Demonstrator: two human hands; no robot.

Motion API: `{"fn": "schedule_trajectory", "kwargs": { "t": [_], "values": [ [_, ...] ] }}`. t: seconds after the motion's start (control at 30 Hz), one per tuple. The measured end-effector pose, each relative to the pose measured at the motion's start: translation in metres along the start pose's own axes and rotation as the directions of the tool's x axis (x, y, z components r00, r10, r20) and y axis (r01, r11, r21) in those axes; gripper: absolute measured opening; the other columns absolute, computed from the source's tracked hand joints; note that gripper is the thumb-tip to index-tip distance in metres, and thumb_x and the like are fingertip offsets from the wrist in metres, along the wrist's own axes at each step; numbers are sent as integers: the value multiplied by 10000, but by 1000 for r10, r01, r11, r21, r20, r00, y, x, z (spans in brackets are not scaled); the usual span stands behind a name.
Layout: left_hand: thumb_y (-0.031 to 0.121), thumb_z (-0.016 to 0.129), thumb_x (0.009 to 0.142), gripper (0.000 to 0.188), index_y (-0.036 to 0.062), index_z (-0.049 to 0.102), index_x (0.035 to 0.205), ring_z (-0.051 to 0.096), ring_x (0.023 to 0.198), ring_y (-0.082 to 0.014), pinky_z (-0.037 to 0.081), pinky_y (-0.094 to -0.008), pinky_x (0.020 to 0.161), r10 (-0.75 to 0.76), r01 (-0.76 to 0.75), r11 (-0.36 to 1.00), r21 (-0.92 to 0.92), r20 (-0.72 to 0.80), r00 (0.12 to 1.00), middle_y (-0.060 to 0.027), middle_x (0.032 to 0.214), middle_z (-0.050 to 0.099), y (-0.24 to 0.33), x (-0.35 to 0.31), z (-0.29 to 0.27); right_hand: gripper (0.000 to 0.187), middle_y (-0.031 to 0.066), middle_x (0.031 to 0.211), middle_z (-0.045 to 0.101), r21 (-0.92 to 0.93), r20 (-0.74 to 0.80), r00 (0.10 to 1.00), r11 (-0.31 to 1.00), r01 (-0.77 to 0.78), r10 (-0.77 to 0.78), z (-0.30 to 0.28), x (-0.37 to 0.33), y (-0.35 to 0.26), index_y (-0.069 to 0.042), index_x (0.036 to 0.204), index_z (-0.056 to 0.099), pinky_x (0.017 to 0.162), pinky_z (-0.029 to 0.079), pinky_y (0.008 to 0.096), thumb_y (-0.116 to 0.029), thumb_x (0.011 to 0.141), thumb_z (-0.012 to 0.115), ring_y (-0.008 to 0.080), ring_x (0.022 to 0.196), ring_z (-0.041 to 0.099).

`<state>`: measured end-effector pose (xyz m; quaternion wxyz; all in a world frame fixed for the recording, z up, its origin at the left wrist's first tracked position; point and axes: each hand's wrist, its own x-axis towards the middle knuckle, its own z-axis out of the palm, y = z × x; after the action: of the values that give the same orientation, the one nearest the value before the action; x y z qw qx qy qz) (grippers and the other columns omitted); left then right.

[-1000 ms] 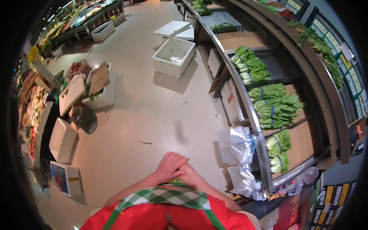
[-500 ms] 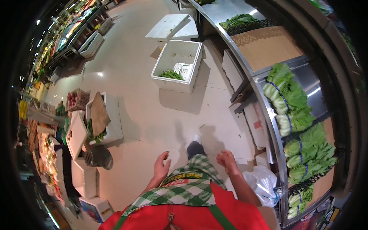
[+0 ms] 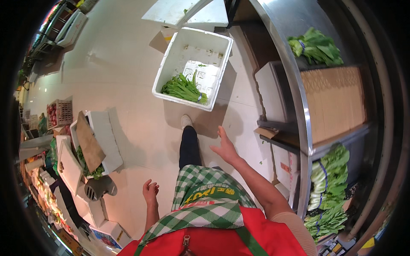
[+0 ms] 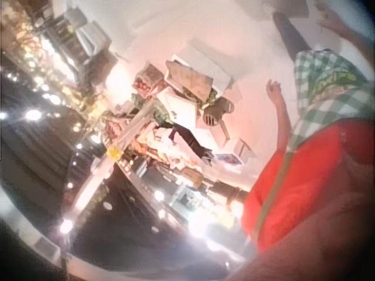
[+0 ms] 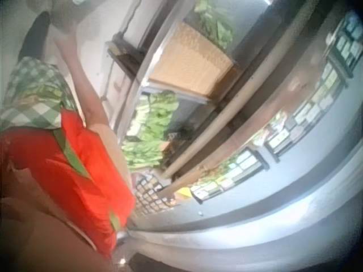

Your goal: The person walks through a supermarket produce aisle, picks up bundles of leafy greens from a styrofoam box, and places them on a display shelf. The person then opens a red plastic bag and packs multiple bunches of leafy vegetables into it.

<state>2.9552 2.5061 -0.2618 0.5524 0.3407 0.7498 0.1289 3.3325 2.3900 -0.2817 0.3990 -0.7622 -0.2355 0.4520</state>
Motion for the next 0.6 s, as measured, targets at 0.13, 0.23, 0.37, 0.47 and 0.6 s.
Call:
{"fn": "schedule_trajectory", "kwargs": {
  "t": [0.13,0.23,0.37,0.47,0.6],
  "values": [
    [120,543,908,332,36,508,1228,616,820,-137,497,-247,725,-19,19,1000,2,186,982,-71,965,622,81,53,73,920,279,1416,349,-169,-28,1000,986,-6,1,-4,96,-5,-10,1461,142,1076,323,395,-176,763,718,369,1337,353],
    [148,522,936,315,39,503,1231,618,864,-143,508,-267,781,-30,37,999,-17,305,952,-76,985,624,127,71,119,962,302,1376,389,-266,-30,1000,964,-6,-3,2,189,12,-7,1457,124,1078,323,414,-174,727,728,396,1325,355],
    [123,497,963,290,21,503,1234,607,873,-142,495,-269,807,-78,86,996,-8,368,927,-79,1001,624,154,86,160,981,278,1346,402,-483,33,997,875,-43,67,21,314,67,33,1435,163,1033,368,436,-169,679,754,401,1254,401],
    [82,499,955,285,1,506,1228,600,875,-142,477,-265,812,-121,126,992,-1,285,951,-78,1003,624,148,100,179,1049,210,1399,372,-665,124,967,742,-84,221,46,393,128,16,1458,131,1040,355,463,-203,658,773,378,1305,341],
    [65,494,950,283,1,507,1225,595,881,-140,471,-267,829,-204,205,979,-20,58,977,-75,993,623,135,106,190,1120,147,1455,318,-849,193,953,527,43,233,87,449,191,-22,1482,107,1025,339,526,-244,631,802,351,1353,277]
  ]
}}
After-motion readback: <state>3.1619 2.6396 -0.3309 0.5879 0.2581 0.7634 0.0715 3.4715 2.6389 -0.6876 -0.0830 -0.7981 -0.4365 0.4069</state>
